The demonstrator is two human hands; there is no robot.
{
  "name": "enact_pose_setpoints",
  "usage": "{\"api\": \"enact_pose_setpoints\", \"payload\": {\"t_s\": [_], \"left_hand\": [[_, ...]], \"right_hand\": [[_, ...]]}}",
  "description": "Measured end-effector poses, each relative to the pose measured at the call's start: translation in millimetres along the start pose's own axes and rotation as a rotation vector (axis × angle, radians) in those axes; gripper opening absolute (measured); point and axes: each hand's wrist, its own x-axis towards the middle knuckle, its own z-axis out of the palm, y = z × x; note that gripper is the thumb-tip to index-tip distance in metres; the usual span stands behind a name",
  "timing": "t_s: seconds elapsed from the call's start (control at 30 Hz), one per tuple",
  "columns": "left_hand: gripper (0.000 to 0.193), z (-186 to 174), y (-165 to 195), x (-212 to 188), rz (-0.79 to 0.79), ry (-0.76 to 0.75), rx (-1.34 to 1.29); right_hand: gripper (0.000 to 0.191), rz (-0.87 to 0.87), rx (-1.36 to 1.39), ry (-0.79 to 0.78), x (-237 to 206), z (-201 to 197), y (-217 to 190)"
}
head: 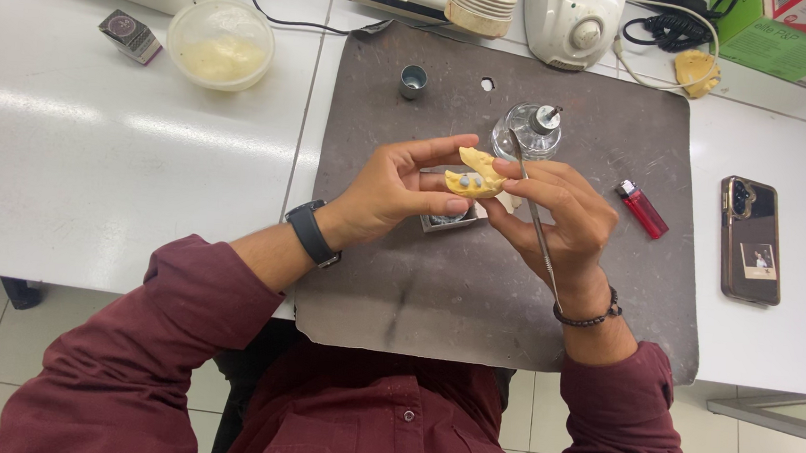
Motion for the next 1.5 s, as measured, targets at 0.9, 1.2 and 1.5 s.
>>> {"api": "enact_pose_setpoints", "payload": {"t_s": [0.9, 1.2, 1.5], "left_hand": [[0.076, 7, -1, -1, 0.274, 0.329, 0.51], [0.076, 5, -2, 0, 0.278, 0.307, 0.544], [0.076, 7, -2, -1, 0.275, 0.305, 0.523]], "right_hand": [[0.013, 0.558, 0.177, 0.243, -17, -33, 51], [0.014, 0.48, -0.031, 0.159, -21, -22, 55], [0.016, 0.477, -0.032, 0.183, -20, -19, 57]]}}
